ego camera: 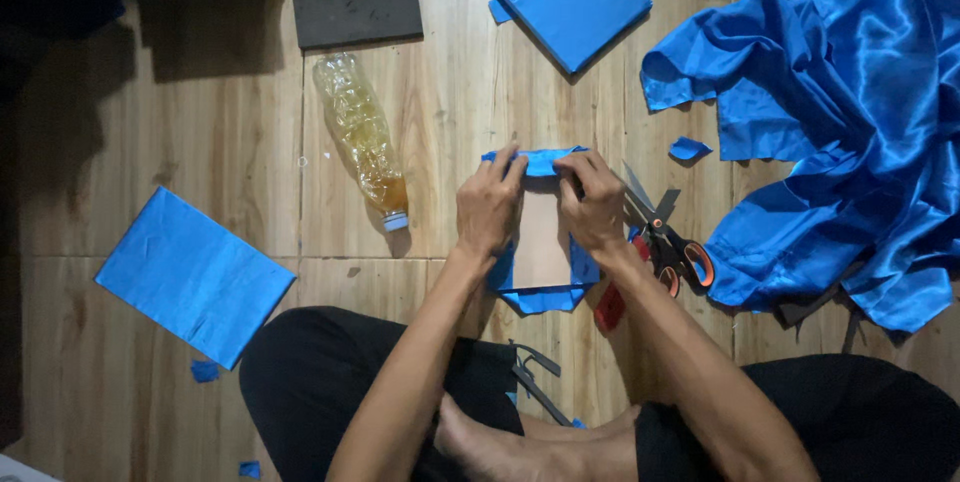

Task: The person sits on the floor and wraps a rectangular cardboard piece with blue fabric. They use scissors to trim the excess fabric around the edges and then use a plastic bottle filled with liquid to press the fabric onto the cardboard.

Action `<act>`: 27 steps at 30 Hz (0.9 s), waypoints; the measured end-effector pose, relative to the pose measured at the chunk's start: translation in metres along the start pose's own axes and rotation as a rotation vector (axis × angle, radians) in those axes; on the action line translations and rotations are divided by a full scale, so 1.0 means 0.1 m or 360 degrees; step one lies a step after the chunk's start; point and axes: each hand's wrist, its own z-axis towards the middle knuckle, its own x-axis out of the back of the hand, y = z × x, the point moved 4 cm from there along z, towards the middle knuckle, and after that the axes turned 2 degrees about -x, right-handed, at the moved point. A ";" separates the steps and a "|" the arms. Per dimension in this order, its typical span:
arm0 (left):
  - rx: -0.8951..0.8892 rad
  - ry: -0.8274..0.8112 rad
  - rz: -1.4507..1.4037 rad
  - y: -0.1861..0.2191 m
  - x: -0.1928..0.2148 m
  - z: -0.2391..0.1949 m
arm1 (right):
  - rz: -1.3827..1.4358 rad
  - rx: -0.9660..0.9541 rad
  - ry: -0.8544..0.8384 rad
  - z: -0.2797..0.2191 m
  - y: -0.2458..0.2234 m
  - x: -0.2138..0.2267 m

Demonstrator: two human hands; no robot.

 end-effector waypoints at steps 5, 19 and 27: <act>-0.0154 0.0234 0.0143 -0.03 -0.13 -0.11 | -0.0039 0.0108 0.0104 -0.12 0.14 -0.07; -0.0212 0.0326 0.0073 0.01 -0.03 -0.08 | -0.0181 0.0220 0.0064 -0.14 0.04 -0.09; -0.0250 0.0332 0.0006 0.01 -0.02 -0.06 | -0.0278 0.0271 0.0029 -0.18 0.11 -0.18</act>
